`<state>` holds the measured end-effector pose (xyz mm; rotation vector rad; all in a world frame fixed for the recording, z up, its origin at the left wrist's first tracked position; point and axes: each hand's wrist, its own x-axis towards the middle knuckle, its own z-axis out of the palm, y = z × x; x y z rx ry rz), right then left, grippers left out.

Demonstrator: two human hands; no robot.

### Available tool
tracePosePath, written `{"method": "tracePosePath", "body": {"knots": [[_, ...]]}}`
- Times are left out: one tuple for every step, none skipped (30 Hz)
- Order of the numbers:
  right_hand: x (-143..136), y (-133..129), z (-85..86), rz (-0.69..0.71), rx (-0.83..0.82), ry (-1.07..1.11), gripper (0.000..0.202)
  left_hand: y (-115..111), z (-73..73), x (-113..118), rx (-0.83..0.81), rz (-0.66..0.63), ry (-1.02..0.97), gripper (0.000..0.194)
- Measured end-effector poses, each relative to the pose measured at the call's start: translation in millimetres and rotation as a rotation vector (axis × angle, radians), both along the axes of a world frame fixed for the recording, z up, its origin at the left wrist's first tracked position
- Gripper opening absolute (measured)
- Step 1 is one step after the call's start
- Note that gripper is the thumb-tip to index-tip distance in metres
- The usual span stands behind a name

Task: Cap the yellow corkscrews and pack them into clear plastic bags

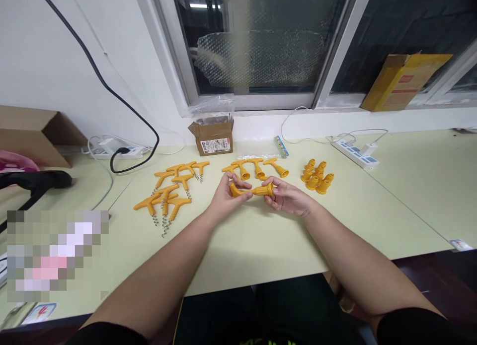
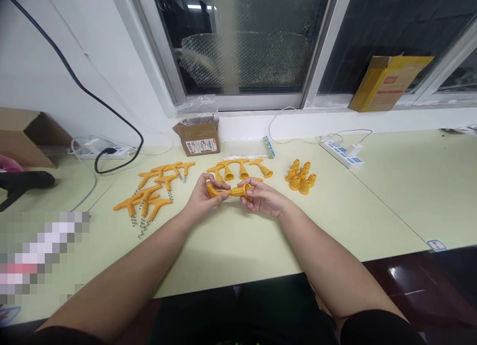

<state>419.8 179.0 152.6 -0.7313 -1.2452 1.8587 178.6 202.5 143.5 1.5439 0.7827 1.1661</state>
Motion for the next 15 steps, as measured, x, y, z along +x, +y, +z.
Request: {"method": "tracePosePath", "body": {"knots": [[0, 1, -0.1, -0.039, 0.046, -0.011, 0.047, 5, -1.0, -4, 0.050, 0.040, 0.039, 0.050], [0, 1, -0.5, -0.076, 0.107, -0.027, 0.044, 10, -2.0, -9, 0.114, 0.121, 0.099, 0.046], [0, 2, -1.3, -0.102, 0.177, -0.054, 0.042, 16, -2.7, -16, 0.176, 0.243, 0.184, 0.042], [1, 2, -2.4, -0.122, 0.253, -0.096, 0.039, 22, -3.3, -24, 0.218, 0.376, 0.303, 0.037], [1, 2, -3.7, -0.140, 0.334, -0.155, 0.035, 29, -3.9, -32, 0.246, 0.498, 0.449, 0.032], [1, 2, -5.0, -0.159, 0.418, -0.230, 0.033, 36, -4.4, -41, 0.263, 0.572, 0.620, 0.030], [1, 1, -6.2, -0.178, 0.504, -0.320, 0.032, 43, -5.1, -50, 0.258, 0.624, 0.790, 0.029], [0, 0, -7.2, -0.191, 0.589, -0.414, 0.032, 49, -6.0, -58, 0.224, 0.658, 0.930, 0.032], [0, -1, -8.0, -0.198, 0.664, -0.500, 0.033, 54, -7.1, -64, 0.168, 0.668, 1.042, 0.037], [-1, -2, -8.5, -0.194, 0.725, -0.574, 0.034, 58, -8.5, -68, 0.111, 0.666, 1.133, 0.042], [-2, -3, -8.9, -0.182, 0.767, -0.633, 0.035, 62, -9.8, -71, 0.066, 0.653, 1.205, 0.045], [-3, -3, -9.1, -0.171, 0.793, -0.677, 0.035, 64, -11.1, -72, 0.034, 0.637, 1.258, 0.047], [-4, -4, -9.3, -0.166, 0.811, -0.709, 0.034, 65, -12.1, -72, 0.018, 0.621, 1.297, 0.049], [-6, -4, -9.4, -0.167, 0.831, -0.737, 0.033, 66, -12.8, -71, 0.012, 0.608, 1.323, 0.049], [-7, -4, -9.6, -0.171, 0.859, -0.764, 0.032, 66, -13.0, -70, 0.010, 0.599, 1.338, 0.050]]}}
